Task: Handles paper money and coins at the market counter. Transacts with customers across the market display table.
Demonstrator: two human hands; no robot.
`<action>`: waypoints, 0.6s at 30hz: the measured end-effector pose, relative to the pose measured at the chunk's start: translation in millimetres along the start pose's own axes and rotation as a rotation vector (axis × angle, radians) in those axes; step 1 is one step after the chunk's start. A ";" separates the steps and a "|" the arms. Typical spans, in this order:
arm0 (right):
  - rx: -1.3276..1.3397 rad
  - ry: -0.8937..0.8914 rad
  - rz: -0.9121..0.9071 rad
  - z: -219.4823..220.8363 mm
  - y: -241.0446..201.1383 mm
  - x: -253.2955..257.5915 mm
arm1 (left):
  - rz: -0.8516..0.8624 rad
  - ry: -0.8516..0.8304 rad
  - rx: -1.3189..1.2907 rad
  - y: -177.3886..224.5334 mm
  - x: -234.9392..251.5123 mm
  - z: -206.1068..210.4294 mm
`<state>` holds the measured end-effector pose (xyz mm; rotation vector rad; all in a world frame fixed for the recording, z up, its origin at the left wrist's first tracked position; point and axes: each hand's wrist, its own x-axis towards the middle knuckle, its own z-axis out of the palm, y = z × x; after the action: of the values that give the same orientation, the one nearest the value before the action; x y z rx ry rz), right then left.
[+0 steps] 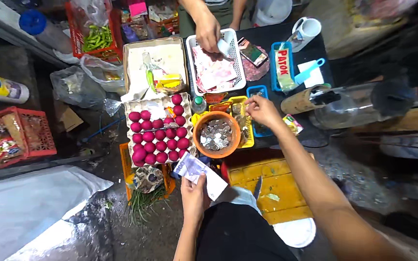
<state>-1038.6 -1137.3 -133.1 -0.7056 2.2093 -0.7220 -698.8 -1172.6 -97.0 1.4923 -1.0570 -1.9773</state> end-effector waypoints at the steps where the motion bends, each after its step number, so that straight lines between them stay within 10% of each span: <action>1: -0.026 0.018 0.018 12.2 23.5 1.6 | 0.017 -0.018 -0.003 -2.1 2.8 -0.6; 18: -0.413 0.025 -0.019 108.3 72.9 -19.6 | 0.093 -0.147 0.128 -17.2 -13.0 -6.5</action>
<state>-965.6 -1104.5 -238.0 -0.9219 2.4041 -0.2814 -686.9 -1154.6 -103.5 1.3501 -1.3132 -2.0118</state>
